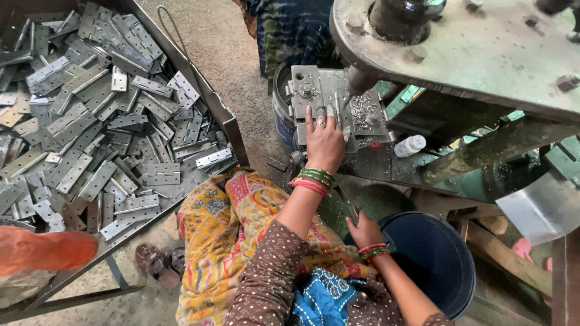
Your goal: The person sits on the floor and repeatedly picks up small metal plates from a nearby bin, places them into a manual punching machine, and operates the lever to punch holes. The processed plates are then placed back into the bin.
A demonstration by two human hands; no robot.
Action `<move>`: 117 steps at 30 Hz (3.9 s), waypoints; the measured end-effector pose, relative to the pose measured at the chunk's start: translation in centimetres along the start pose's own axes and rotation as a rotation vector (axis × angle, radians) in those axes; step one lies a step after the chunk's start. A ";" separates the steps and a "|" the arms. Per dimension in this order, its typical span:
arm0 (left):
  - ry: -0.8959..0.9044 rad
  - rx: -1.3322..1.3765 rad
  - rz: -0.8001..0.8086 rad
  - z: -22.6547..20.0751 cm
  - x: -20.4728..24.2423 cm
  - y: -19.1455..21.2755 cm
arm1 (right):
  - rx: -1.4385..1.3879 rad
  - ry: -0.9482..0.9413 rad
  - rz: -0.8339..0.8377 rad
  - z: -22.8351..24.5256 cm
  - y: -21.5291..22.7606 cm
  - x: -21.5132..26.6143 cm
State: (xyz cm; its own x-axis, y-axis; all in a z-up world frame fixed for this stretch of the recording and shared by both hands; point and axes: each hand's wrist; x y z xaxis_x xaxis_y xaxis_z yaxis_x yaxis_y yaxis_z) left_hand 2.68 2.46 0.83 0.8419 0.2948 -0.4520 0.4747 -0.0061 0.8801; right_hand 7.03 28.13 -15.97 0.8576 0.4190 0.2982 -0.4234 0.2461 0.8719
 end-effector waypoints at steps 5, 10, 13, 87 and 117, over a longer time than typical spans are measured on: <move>-0.013 0.043 0.159 0.3 1.4 0.8 | -0.005 -0.005 0.011 -1.5 -2.4 -0.4; -0.018 0.005 -0.009 0.8 -0.4 1.2 | 0.075 -0.030 0.176 -1.2 4.4 -0.9; -0.013 -0.006 0.163 1.0 -0.6 0.7 | 0.140 -0.001 0.133 -0.7 5.3 0.1; 0.566 -0.082 -0.039 28.0 17.1 -7.7 | -0.031 -0.245 0.238 5.1 10.4 1.2; 0.109 0.118 0.016 1.0 6.0 2.0 | 0.093 -0.020 0.133 2.9 8.6 1.2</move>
State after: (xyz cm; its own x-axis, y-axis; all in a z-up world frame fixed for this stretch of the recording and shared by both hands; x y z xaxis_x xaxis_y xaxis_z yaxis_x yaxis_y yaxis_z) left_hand 8.93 3.25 -0.25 0.8197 0.3958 -0.4142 0.4940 -0.1222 0.8609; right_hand 5.26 28.15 -7.02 0.8017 0.4247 0.4206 -0.5059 0.1073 0.8559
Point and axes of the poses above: each hand's wrist, its own x-axis away from the middle knuckle, its own y-axis out of the back of the hand, z = x × y, and after that the axes turned 5 degrees about z, right-handed
